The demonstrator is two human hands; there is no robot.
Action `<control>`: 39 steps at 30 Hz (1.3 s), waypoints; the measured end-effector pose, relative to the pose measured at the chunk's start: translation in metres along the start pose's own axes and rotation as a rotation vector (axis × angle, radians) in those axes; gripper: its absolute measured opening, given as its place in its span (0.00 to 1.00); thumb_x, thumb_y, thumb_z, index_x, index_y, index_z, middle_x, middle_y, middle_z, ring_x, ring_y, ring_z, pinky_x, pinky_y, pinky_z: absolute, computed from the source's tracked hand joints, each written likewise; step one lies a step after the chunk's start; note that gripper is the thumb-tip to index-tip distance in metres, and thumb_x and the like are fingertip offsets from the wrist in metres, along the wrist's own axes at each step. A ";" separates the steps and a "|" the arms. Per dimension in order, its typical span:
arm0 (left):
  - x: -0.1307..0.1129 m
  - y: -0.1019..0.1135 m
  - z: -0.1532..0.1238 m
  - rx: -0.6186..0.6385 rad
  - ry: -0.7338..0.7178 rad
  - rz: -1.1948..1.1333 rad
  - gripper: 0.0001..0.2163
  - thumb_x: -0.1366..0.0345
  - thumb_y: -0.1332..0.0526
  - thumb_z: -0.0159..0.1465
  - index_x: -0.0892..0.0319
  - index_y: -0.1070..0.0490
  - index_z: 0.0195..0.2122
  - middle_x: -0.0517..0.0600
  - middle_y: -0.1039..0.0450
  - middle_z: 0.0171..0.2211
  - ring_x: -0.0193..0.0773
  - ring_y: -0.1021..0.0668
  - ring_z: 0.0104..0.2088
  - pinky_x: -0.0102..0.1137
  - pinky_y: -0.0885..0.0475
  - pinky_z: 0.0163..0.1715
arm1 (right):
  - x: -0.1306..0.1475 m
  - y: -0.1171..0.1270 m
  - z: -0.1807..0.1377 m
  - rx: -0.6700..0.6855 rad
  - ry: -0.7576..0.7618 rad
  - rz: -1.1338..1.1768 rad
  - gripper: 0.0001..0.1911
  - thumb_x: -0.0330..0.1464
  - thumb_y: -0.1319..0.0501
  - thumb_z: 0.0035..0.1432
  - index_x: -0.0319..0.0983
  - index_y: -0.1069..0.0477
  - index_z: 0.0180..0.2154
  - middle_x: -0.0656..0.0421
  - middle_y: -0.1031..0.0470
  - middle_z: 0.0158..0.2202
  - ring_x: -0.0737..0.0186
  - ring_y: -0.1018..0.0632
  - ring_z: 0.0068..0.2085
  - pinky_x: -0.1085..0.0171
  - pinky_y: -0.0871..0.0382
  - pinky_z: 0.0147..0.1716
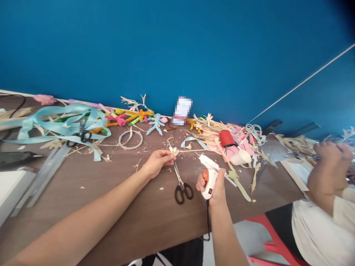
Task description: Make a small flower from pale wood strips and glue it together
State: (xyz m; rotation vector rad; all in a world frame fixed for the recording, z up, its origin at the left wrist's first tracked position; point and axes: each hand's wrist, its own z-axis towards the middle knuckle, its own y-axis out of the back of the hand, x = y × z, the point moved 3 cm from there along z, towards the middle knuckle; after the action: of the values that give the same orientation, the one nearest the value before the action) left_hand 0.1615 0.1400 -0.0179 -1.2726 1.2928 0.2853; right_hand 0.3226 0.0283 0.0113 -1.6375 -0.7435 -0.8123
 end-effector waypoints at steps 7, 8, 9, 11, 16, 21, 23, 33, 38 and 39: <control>-0.001 -0.001 -0.001 0.002 0.006 0.001 0.09 0.65 0.33 0.44 0.65 0.29 0.24 0.48 0.28 0.24 0.27 0.28 0.24 0.23 0.31 0.29 | -0.005 -0.004 0.002 0.010 -0.013 0.011 0.29 0.58 0.52 0.45 0.38 0.41 0.18 0.66 0.45 0.11 0.72 0.41 0.12 0.71 0.49 0.12; -0.001 -0.001 -0.001 -0.001 0.007 0.002 0.09 0.65 0.33 0.44 0.65 0.29 0.24 0.48 0.28 0.24 0.27 0.28 0.24 0.23 0.31 0.29 | -0.006 -0.004 0.002 0.008 -0.014 0.009 0.29 0.59 0.53 0.45 0.38 0.41 0.18 0.66 0.45 0.11 0.72 0.42 0.12 0.71 0.48 0.12; 0.000 -0.001 -0.001 -0.004 0.007 0.003 0.09 0.65 0.33 0.44 0.65 0.29 0.24 0.48 0.28 0.24 0.26 0.28 0.23 0.23 0.31 0.28 | -0.006 -0.004 0.002 0.008 -0.016 0.006 0.29 0.59 0.53 0.45 0.38 0.41 0.19 0.66 0.45 0.11 0.72 0.42 0.12 0.71 0.48 0.12; 0.000 0.000 0.000 -0.005 0.005 0.003 0.09 0.65 0.33 0.44 0.65 0.29 0.25 0.48 0.27 0.24 0.27 0.28 0.23 0.23 0.31 0.28 | -0.008 -0.003 0.003 0.014 -0.022 -0.006 0.30 0.60 0.53 0.44 0.38 0.40 0.20 0.66 0.43 0.13 0.72 0.41 0.12 0.71 0.47 0.12; 0.001 0.001 0.001 0.001 0.003 0.003 0.09 0.66 0.33 0.44 0.64 0.29 0.25 0.48 0.27 0.25 0.27 0.28 0.24 0.25 0.31 0.30 | -0.011 0.003 0.006 0.020 -0.002 -0.048 0.30 0.60 0.52 0.43 0.38 0.39 0.22 0.64 0.37 0.19 0.73 0.38 0.13 0.70 0.47 0.13; 0.000 0.000 0.000 0.003 0.000 0.012 0.09 0.65 0.34 0.45 0.64 0.29 0.24 0.48 0.27 0.25 0.27 0.28 0.23 0.25 0.31 0.30 | -0.014 0.002 0.007 0.007 0.069 -0.140 0.27 0.56 0.48 0.44 0.38 0.41 0.19 0.66 0.43 0.14 0.74 0.42 0.13 0.71 0.51 0.12; 0.000 0.000 0.000 0.006 -0.004 0.015 0.08 0.65 0.34 0.45 0.64 0.29 0.24 0.48 0.27 0.25 0.27 0.28 0.23 0.24 0.31 0.30 | -0.014 0.001 0.006 -0.009 0.095 -0.189 0.26 0.55 0.47 0.45 0.38 0.41 0.18 0.66 0.44 0.14 0.73 0.42 0.14 0.71 0.52 0.13; 0.000 0.000 0.000 0.005 -0.004 0.015 0.09 0.65 0.34 0.45 0.64 0.29 0.24 0.48 0.28 0.25 0.27 0.28 0.23 0.25 0.31 0.30 | -0.016 0.001 0.004 -0.031 0.128 -0.344 0.28 0.57 0.50 0.44 0.39 0.42 0.18 0.65 0.44 0.13 0.73 0.44 0.14 0.70 0.54 0.13; -0.001 0.000 0.000 0.001 -0.011 0.025 0.10 0.64 0.34 0.45 0.65 0.30 0.24 0.49 0.28 0.25 0.28 0.28 0.24 0.26 0.31 0.30 | -0.013 -0.004 0.002 -0.024 0.150 -0.354 0.26 0.56 0.48 0.44 0.38 0.40 0.19 0.65 0.43 0.14 0.73 0.43 0.14 0.70 0.54 0.12; -0.001 -0.001 0.000 0.011 -0.016 0.030 0.10 0.64 0.34 0.45 0.64 0.30 0.25 0.48 0.29 0.25 0.28 0.28 0.24 0.25 0.31 0.30 | -0.012 -0.005 0.002 -0.037 0.159 -0.352 0.26 0.56 0.47 0.44 0.38 0.39 0.21 0.64 0.40 0.16 0.73 0.43 0.14 0.70 0.55 0.12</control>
State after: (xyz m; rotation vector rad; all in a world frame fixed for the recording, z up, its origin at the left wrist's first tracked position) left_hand 0.1615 0.1399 -0.0166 -1.2406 1.2985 0.3088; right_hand 0.3126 0.0301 0.0040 -1.4727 -0.9213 -1.1976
